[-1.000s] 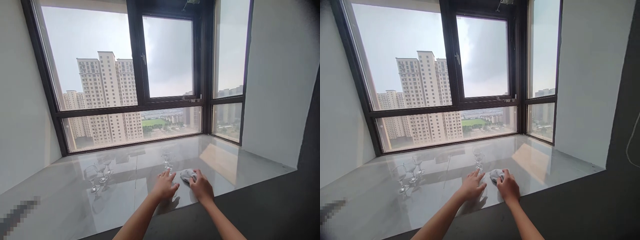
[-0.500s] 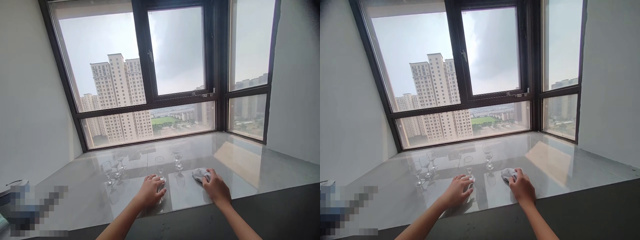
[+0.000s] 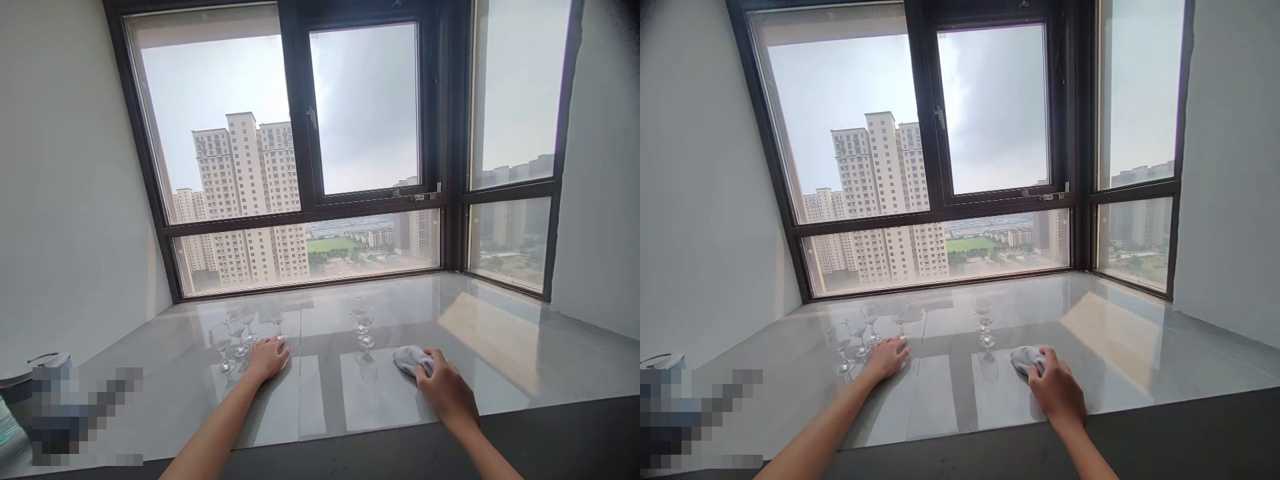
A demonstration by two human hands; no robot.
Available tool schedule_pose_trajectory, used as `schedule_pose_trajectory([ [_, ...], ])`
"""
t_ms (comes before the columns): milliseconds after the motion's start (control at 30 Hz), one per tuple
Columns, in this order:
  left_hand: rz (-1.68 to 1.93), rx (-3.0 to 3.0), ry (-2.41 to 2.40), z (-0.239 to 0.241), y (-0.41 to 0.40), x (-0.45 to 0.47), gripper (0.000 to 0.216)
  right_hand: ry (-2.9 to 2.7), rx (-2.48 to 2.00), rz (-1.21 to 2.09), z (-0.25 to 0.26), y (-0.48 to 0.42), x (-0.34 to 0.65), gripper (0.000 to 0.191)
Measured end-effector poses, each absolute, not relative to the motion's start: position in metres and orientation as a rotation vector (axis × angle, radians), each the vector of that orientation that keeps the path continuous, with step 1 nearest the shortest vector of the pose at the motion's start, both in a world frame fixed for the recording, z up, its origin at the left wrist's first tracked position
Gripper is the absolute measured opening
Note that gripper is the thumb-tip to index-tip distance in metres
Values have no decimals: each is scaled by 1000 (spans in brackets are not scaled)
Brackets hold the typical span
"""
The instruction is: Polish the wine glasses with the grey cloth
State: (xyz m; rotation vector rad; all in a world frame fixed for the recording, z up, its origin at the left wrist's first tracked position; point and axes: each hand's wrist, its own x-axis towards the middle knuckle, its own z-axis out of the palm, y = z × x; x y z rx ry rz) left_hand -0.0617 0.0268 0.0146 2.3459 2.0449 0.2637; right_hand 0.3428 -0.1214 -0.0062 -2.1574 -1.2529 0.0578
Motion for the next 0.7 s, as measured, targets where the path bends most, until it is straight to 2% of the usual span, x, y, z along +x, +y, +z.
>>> schedule_pose_trajectory([
  [267,202,2302,2083,21,48,-67,57,-1250,-2184,47,-6,-119,343,38],
  [533,176,2170,2195,13,30,-26,73,-1272,-2188,30,-5,-120,341,36],
  [600,208,2250,2124,10,17,2,69,-1270,-2191,38,-4,-121,340,36],
  [700,264,2497,1723,5,-4,57,65,-1245,-2209,28,-3,-122,340,34],
])
